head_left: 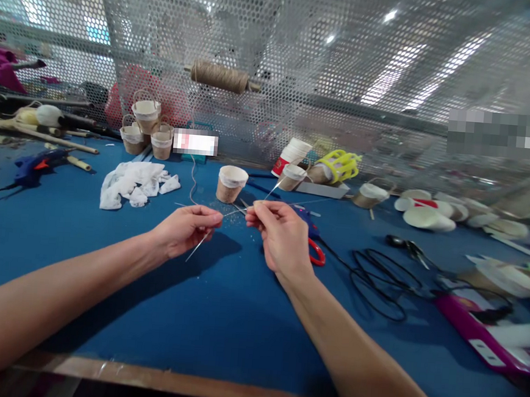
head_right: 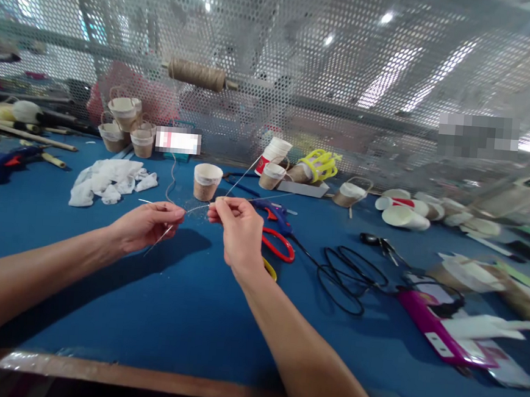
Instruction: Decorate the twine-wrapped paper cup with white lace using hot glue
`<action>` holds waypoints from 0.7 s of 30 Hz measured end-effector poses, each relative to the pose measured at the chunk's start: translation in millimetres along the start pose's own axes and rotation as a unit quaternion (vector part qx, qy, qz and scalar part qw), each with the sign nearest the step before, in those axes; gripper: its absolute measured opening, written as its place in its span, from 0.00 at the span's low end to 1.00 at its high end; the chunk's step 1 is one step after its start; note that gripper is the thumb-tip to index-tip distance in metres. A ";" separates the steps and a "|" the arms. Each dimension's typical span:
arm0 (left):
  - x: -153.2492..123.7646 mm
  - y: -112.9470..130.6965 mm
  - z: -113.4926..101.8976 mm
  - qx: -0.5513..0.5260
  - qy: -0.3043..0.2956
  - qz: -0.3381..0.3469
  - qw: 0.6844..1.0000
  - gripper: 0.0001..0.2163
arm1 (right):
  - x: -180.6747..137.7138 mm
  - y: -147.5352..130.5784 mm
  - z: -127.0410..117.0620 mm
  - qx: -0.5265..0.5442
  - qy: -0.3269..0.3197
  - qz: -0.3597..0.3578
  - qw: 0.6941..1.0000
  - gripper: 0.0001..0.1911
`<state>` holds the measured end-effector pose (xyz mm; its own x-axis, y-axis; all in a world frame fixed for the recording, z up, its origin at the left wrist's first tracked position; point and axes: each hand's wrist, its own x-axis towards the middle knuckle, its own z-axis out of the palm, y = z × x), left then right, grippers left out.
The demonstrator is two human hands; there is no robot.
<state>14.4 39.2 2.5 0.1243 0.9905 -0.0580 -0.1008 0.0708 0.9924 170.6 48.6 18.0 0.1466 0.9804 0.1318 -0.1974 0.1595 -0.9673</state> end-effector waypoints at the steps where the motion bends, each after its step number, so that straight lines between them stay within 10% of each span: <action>1: 0.1 -0.2 0.7 -0.005 0.003 -0.002 1.000 0.07 | 0.4 0.2 -0.3 0.002 -0.003 0.004 1.000 0.05; 13: -8.2 -5.5 0.0 0.153 0.076 0.167 0.971 0.04 | -5.6 5.1 0.6 0.023 -0.091 0.116 0.989 0.08; 21: -6.5 0.5 1.4 -0.054 0.000 0.024 0.998 0.09 | -4.1 4.9 -2.2 0.045 -0.122 0.093 0.987 0.09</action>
<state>14.9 32.7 3.5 0.1172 0.9930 -0.0112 -0.2120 0.0361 0.9766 171.1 45.1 12.3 -0.1356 0.9907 0.0121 -0.2862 -0.0275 -0.9578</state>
